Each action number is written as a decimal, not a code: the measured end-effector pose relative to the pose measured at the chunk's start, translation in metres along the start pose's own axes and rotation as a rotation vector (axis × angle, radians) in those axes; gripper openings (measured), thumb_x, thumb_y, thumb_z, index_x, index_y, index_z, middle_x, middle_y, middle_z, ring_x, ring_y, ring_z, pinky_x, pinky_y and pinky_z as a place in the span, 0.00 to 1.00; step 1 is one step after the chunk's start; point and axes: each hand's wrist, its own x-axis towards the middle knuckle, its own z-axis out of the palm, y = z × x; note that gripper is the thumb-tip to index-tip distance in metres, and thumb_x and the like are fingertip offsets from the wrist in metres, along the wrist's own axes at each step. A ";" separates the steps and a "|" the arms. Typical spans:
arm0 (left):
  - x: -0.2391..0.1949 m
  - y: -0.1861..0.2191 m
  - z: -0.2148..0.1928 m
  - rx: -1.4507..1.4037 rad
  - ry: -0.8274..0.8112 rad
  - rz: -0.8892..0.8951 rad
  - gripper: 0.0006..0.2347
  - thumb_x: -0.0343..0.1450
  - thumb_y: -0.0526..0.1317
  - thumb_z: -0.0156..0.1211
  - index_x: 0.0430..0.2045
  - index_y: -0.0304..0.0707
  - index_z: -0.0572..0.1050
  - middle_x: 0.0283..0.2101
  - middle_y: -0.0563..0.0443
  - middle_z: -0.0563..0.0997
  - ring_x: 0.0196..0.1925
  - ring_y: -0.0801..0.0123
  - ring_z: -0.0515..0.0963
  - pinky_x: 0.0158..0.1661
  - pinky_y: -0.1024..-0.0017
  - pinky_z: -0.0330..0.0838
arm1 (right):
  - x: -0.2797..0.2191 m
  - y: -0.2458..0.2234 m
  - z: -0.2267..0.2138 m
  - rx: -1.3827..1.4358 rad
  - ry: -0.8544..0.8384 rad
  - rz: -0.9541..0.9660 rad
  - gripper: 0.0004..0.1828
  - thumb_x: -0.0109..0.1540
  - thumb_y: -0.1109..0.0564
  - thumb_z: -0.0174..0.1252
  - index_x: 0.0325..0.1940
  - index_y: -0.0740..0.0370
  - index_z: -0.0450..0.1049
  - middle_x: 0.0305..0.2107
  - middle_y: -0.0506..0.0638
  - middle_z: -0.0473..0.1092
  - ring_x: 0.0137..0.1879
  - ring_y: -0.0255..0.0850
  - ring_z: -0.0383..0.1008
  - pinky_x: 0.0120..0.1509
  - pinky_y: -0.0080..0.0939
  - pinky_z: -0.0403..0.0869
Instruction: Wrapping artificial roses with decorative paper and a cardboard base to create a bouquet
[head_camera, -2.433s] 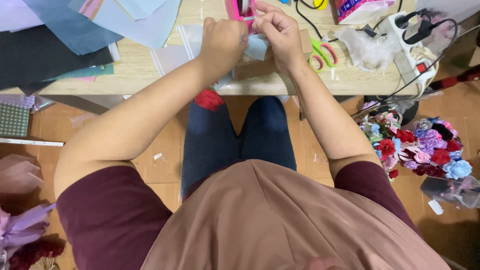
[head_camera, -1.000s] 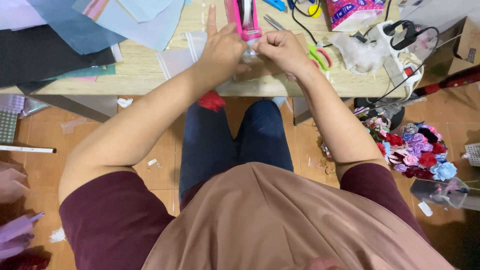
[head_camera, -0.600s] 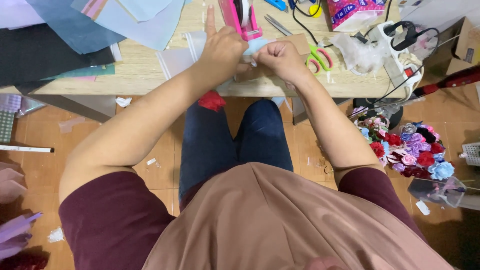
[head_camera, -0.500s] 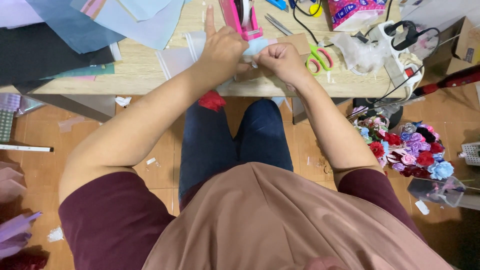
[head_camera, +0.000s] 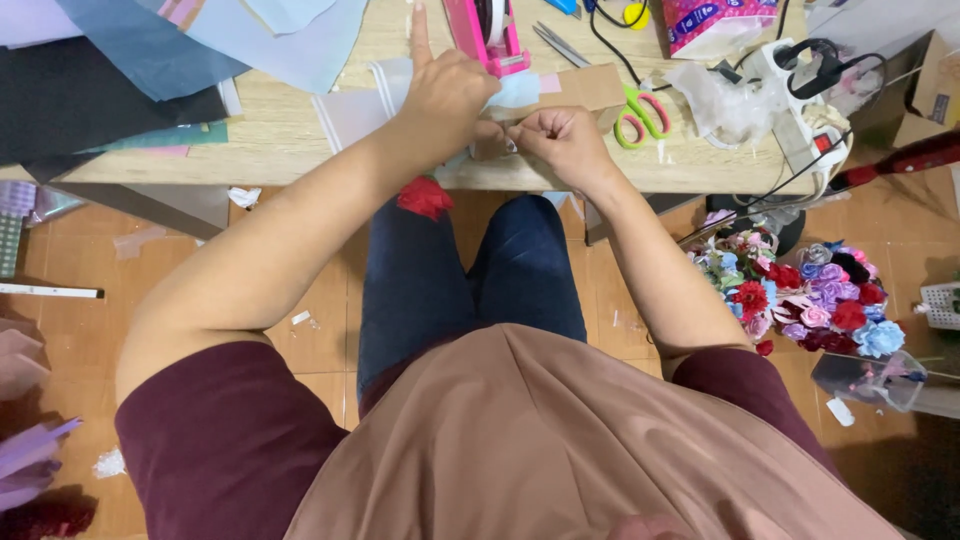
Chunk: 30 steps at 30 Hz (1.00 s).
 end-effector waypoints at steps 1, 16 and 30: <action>0.001 0.000 0.000 0.009 -0.026 -0.009 0.18 0.65 0.55 0.76 0.21 0.43 0.76 0.24 0.58 0.75 0.41 0.51 0.79 0.66 0.27 0.17 | -0.001 0.001 0.001 -0.011 0.010 -0.003 0.12 0.68 0.55 0.64 0.29 0.56 0.78 0.17 0.36 0.62 0.25 0.24 0.55 0.31 0.27 0.56; 0.010 0.001 -0.009 0.016 -0.171 -0.086 0.20 0.64 0.63 0.72 0.24 0.48 0.78 0.26 0.59 0.78 0.46 0.50 0.80 0.64 0.26 0.13 | -0.009 0.003 0.001 -0.667 0.263 -0.328 0.22 0.68 0.48 0.68 0.23 0.55 0.70 0.18 0.46 0.68 0.26 0.41 0.68 0.28 0.44 0.61; 0.002 0.009 -0.021 -0.078 -0.105 -0.087 0.15 0.63 0.56 0.72 0.29 0.48 0.81 0.27 0.58 0.80 0.44 0.48 0.80 0.64 0.26 0.16 | 0.036 -0.019 -0.056 -0.801 -0.276 -0.822 0.40 0.64 0.50 0.73 0.74 0.55 0.58 0.72 0.66 0.52 0.76 0.65 0.59 0.71 0.65 0.68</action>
